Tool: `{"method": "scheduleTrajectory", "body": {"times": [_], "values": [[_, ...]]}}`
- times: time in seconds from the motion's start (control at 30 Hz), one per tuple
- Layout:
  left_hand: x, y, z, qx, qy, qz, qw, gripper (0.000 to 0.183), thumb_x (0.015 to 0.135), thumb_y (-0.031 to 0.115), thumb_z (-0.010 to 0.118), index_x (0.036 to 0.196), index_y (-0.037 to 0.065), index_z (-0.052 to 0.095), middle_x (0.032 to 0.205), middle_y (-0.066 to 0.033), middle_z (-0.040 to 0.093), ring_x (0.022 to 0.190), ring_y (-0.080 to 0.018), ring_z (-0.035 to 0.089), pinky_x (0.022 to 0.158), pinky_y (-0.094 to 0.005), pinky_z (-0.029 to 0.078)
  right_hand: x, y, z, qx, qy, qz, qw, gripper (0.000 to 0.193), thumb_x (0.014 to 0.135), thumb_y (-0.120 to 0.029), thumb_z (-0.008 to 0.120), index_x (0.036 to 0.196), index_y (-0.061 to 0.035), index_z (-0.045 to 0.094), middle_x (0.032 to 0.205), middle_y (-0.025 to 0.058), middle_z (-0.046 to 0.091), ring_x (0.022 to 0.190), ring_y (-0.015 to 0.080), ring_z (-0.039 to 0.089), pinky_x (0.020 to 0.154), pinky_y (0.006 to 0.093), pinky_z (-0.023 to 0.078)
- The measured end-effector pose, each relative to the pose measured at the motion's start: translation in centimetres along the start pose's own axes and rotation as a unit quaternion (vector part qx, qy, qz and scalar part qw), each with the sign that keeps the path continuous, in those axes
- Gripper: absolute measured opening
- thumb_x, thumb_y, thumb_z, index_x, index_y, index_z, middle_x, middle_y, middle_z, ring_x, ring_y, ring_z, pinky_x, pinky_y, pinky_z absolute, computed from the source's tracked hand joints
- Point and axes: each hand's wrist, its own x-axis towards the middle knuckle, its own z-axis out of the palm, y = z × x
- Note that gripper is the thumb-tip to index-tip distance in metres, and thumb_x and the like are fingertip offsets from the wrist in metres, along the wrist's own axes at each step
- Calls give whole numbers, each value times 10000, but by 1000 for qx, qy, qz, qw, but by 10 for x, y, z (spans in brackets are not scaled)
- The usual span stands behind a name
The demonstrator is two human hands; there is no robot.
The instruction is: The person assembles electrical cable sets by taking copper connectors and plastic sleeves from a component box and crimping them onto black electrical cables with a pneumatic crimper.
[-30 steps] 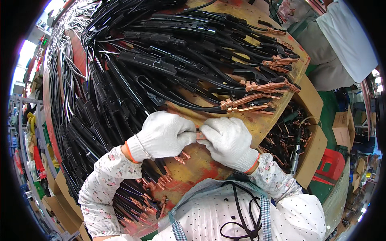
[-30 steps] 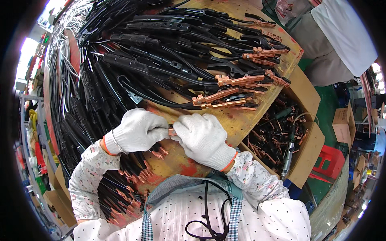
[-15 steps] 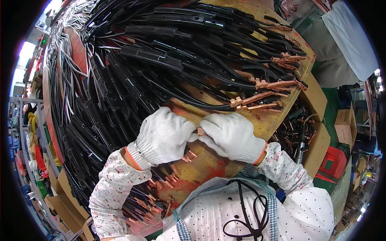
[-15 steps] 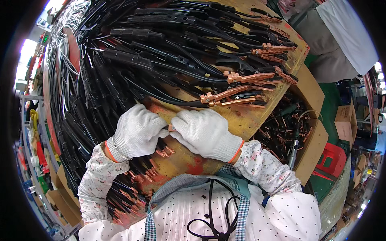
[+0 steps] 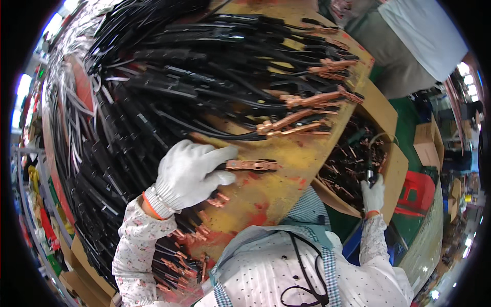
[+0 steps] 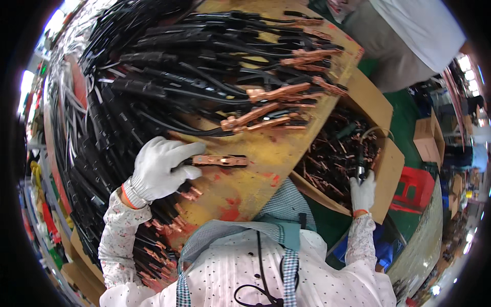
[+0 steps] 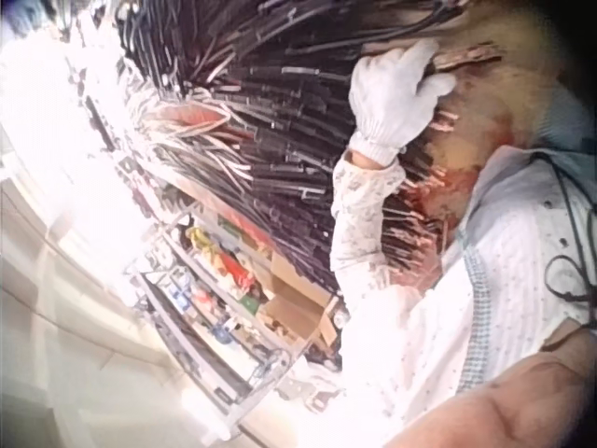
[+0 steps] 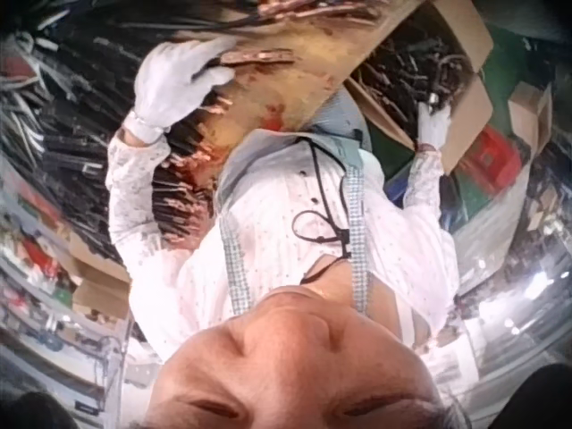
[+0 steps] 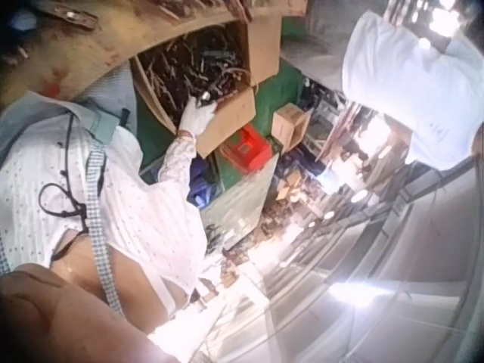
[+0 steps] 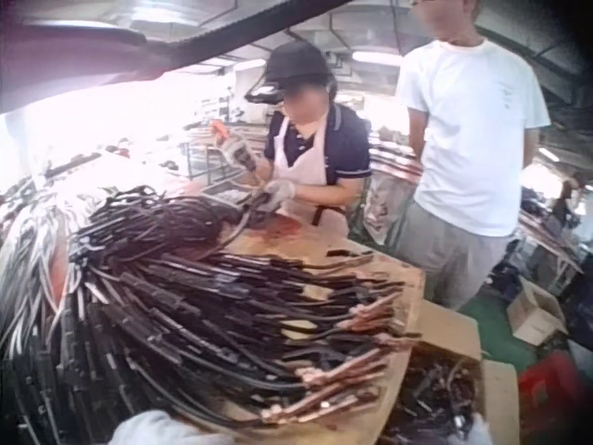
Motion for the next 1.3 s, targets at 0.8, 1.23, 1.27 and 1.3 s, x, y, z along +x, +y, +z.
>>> {"method": "scheduleTrajectory", "body": {"times": [0.8, 1.23, 1.27, 1.3], "values": [[8, 7, 18, 81, 115, 27, 990, 295, 719, 263, 784, 962, 105, 732, 751, -62, 667, 640, -284, 623, 606, -386, 487, -110, -247, -100, 847, -287, -239, 378, 289, 992, -247, 504, 1047, 18, 606, 732, 145, 620, 586, 216, 576, 521, 321, 473], [6, -3, 19, 109, 84, -6, 991, 240, 754, 289, 743, 942, 142, 731, 680, -35, 659, 616, -257, 653, 565, -375, 499, -160, -304, -104, 819, -340, -292, 359, 273, 931, 4, 608, 1182, -34, 508, 857, 114, 621, 787, 210, 625, 722, 358, 545], [6, -3, 18, 116, 60, -22, 991, 238, 761, 304, 739, 941, 149, 730, 685, -41, 664, 622, -260, 656, 565, -378, 499, -158, -308, -101, 822, -338, -309, 339, 315, 901, 34, 641, 1171, -62, 509, 821, 110, 622, 747, 218, 628, 679, 362, 542], [6, 0, 16, 114, 65, -26, 991, 238, 761, 304, 739, 941, 149, 730, 685, -41, 664, 622, -260, 656, 565, -378, 499, -159, -308, -103, 822, -340, -302, 342, 341, 893, 36, 655, 1177, -74, 502, 804, 107, 622, 717, 219, 626, 657, 364, 540]]}}
